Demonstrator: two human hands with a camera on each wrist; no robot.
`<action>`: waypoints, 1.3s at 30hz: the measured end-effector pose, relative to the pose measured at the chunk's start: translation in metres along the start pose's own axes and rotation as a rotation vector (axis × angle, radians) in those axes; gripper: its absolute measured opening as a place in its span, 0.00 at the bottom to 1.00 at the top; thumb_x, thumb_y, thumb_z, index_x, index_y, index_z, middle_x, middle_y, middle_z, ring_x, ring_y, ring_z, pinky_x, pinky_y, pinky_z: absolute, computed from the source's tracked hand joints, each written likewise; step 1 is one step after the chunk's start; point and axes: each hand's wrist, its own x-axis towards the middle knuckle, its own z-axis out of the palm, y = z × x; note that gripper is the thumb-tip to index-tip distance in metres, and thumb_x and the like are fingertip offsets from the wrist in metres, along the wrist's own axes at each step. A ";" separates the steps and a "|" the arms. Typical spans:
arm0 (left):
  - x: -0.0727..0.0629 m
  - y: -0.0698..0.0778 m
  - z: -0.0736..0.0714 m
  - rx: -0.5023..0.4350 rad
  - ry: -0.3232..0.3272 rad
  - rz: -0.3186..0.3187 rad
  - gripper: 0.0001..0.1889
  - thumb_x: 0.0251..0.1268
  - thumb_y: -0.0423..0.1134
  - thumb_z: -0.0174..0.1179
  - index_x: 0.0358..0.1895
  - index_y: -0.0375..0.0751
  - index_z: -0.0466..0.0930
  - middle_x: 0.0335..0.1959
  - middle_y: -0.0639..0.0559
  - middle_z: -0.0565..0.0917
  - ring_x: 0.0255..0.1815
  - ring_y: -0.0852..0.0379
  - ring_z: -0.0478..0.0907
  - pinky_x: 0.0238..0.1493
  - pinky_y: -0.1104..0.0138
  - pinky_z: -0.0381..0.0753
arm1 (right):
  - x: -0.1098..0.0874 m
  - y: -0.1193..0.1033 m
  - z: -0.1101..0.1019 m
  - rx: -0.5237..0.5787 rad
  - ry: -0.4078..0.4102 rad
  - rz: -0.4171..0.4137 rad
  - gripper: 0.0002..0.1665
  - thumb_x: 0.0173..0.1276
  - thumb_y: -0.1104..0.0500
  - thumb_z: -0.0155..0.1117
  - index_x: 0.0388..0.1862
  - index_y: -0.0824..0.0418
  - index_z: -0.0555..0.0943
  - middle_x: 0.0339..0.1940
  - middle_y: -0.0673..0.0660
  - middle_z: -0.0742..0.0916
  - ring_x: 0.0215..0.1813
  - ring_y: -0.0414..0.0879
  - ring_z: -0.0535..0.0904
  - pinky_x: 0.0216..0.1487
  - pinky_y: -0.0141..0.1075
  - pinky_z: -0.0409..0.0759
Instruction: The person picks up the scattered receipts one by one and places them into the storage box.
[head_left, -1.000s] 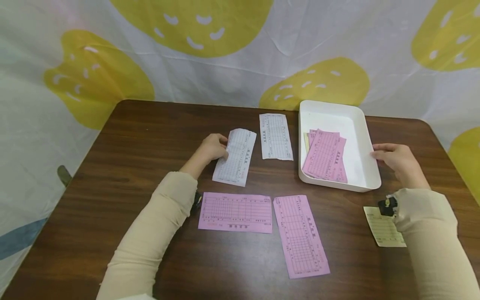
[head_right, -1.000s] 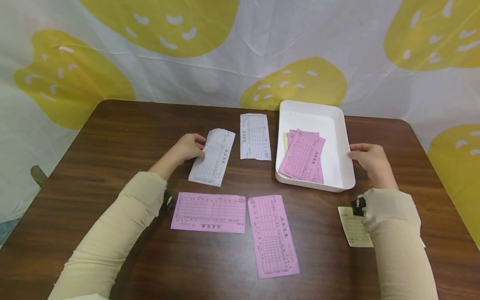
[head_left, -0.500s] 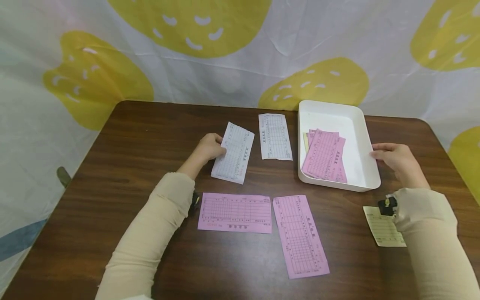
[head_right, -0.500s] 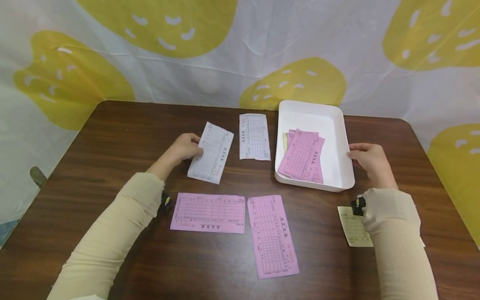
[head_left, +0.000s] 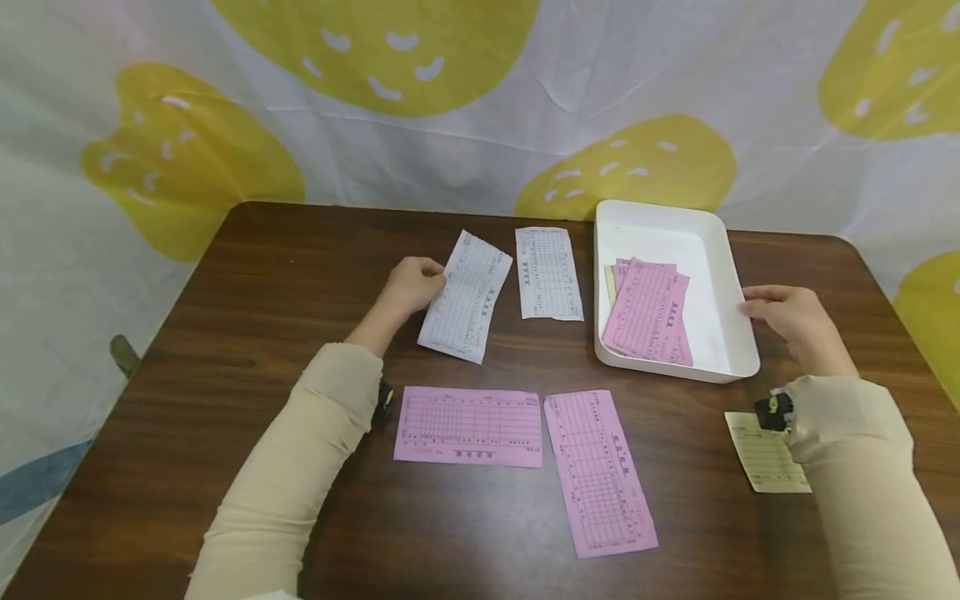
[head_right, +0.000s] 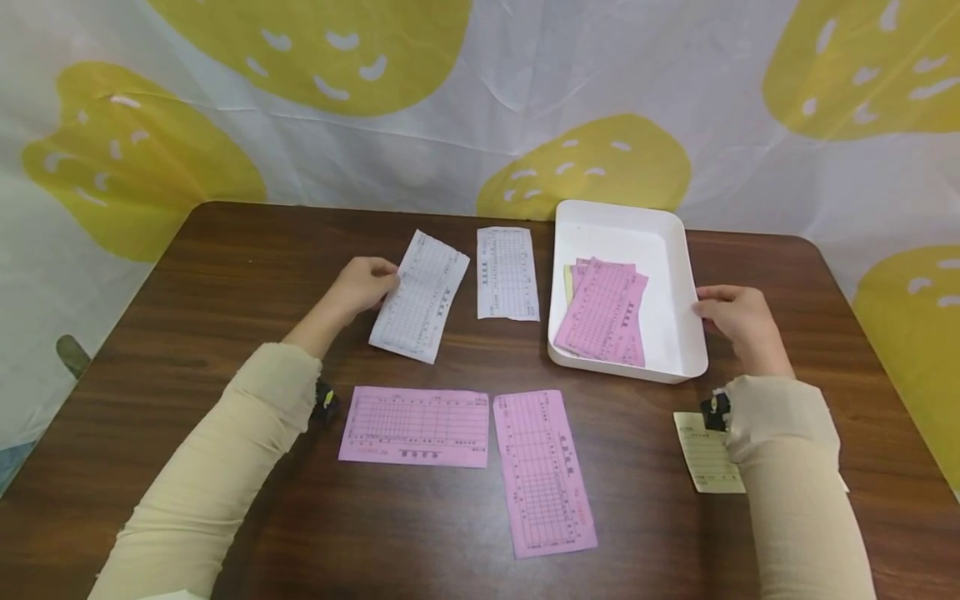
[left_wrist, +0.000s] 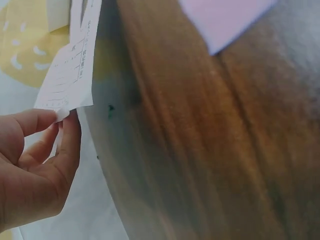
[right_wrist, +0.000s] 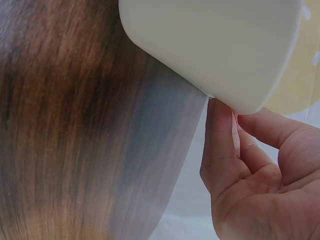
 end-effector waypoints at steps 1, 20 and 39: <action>0.000 0.001 -0.001 -0.029 0.000 -0.001 0.19 0.69 0.36 0.48 0.59 0.31 0.74 0.59 0.37 0.77 0.52 0.48 0.75 0.57 0.57 0.79 | 0.000 0.000 0.000 -0.003 0.001 -0.001 0.40 0.73 0.46 0.48 0.71 0.72 0.57 0.71 0.72 0.63 0.68 0.64 0.63 0.70 0.60 0.63; 0.007 0.042 0.013 -0.556 0.021 -0.015 0.18 0.71 0.35 0.52 0.61 0.34 0.73 0.57 0.41 0.77 0.53 0.53 0.76 0.51 0.65 0.84 | 0.002 0.000 -0.002 -0.046 0.013 -0.018 0.37 0.73 0.47 0.48 0.70 0.72 0.60 0.68 0.71 0.66 0.55 0.50 0.76 0.67 0.59 0.67; -0.003 0.096 0.094 -0.712 -0.122 -0.003 0.18 0.68 0.29 0.53 0.60 0.30 0.73 0.55 0.35 0.79 0.47 0.45 0.82 0.51 0.61 0.84 | 0.002 0.002 -0.003 -0.002 -0.018 0.011 0.40 0.72 0.44 0.48 0.71 0.70 0.57 0.71 0.71 0.62 0.69 0.65 0.61 0.68 0.65 0.62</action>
